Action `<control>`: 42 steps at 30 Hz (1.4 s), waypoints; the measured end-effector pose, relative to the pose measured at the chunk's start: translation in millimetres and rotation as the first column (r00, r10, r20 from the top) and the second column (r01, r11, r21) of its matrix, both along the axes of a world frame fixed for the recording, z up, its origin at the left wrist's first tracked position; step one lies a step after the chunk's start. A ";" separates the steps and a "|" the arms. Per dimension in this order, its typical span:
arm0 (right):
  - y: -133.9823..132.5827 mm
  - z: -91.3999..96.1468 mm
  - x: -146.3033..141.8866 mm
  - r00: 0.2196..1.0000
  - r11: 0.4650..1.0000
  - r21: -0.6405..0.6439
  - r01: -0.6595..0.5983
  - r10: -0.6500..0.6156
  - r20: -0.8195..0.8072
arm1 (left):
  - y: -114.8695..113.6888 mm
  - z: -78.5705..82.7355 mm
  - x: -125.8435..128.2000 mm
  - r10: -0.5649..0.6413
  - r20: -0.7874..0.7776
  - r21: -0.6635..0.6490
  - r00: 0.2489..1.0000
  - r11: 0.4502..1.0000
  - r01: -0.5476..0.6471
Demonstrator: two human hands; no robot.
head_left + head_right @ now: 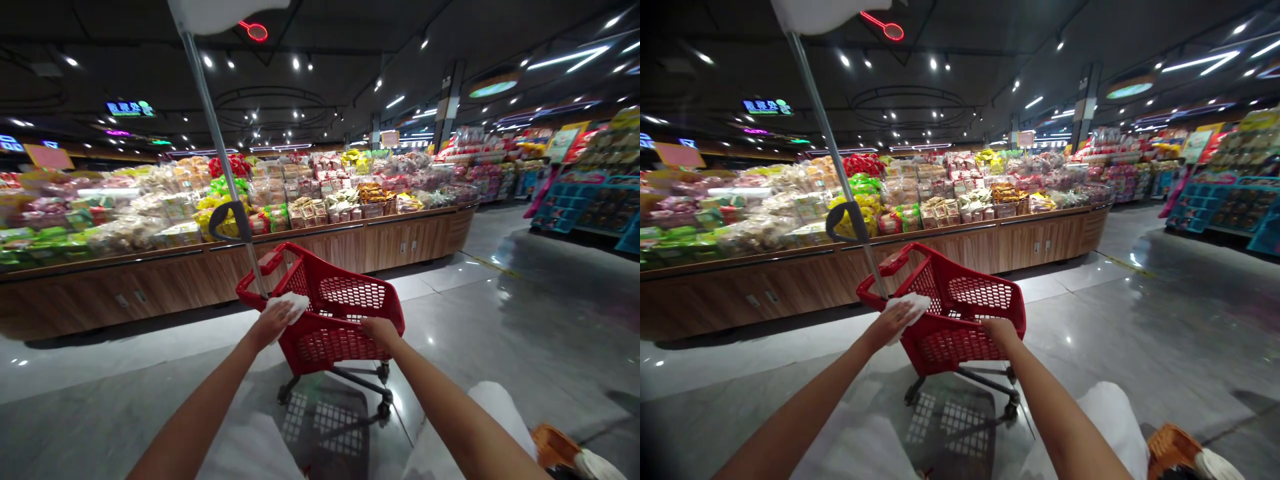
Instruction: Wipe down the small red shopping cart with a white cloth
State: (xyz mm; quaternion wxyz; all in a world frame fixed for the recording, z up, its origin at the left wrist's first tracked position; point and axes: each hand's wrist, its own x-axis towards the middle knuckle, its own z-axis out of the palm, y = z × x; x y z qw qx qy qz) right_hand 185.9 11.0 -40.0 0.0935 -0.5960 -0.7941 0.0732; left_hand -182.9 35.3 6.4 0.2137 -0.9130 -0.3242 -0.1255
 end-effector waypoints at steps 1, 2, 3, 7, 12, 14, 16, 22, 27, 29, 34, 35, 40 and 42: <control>4.1 -1.3 5.0 1.000 1.000 0.002 0.008 -0.008 0.020 | -2.1 10.3 -26.5 0.006 -0.004 0.006 1.000 1.000 -0.006; 8.4 -2.6 9.8 0.999 1.000 0.006 0.018 -0.018 0.035 | -5.0 20.8 -51.4 0.015 -0.014 0.010 1.000 1.000 -0.015; 12.6 -4.0 13.9 0.998 0.999 0.012 0.035 -0.036 0.047 | -8.2 31.1 -72.9 0.041 -0.015 0.016 0.999 0.999 -0.041; 25.3 -3.4 11.8 0.983 0.985 0.055 0.165 -0.169 0.074 | -10.1 63.3 -101.9 0.203 0.073 0.037 0.976 0.978 -0.206; 26.9 25.9 -60.0 0.984 0.982 0.132 -0.132 0.146 -0.102 | 14.7 59.7 -23.4 0.318 0.151 -0.010 0.936 0.947 -0.320; 25.1 42.1 -101.3 0.929 0.957 0.171 -0.234 0.272 -0.253 | 19.4 48.7 8.6 0.376 0.191 0.007 0.907 0.923 -0.384; 23.1 56.2 -137.5 0.844 0.945 0.212 -0.248 0.318 -0.432 | 17.2 39.0 27.9 0.387 0.222 0.031 0.895 0.915 -0.403; 19.4 65.5 -163.7 0.636 0.993 0.107 -0.042 0.109 -0.764 | -7.3 46.1 36.2 0.175 0.129 -0.049 0.976 0.984 -0.170; 17.6 44.4 -128.9 0.473 0.987 0.160 -0.020 0.150 -0.868 | -10.1 72.3 25.2 0.059 0.081 -0.174 0.995 0.984 -0.044; 16.5 37.9 -117.2 0.378 0.982 0.188 0.022 0.166 -0.911 | -6.3 79.9 18.0 0.054 0.103 -0.155 0.993 0.987 -0.037; 11.5 31.4 -91.2 0.244 0.985 0.164 0.053 0.147 -0.959 | 5.7 92.6 16.6 0.190 0.373 0.084 0.908 0.968 -0.237; 10.4 31.3 -85.6 0.228 0.986 0.163 0.045 0.148 -0.962 | 7.0 93.0 22.4 0.193 0.429 0.098 0.883 0.961 -0.258; 6.0 31.1 -58.5 0.195 0.983 0.176 0.047 0.164 -0.967 | -2.4 83.5 69.2 0.094 0.320 -0.051 0.943 0.995 -0.082; 6.2 30.6 -48.8 0.219 0.983 0.174 0.060 0.157 -0.963 | -10.9 80.7 84.3 0.044 0.258 -0.094 0.965 0.995 -0.020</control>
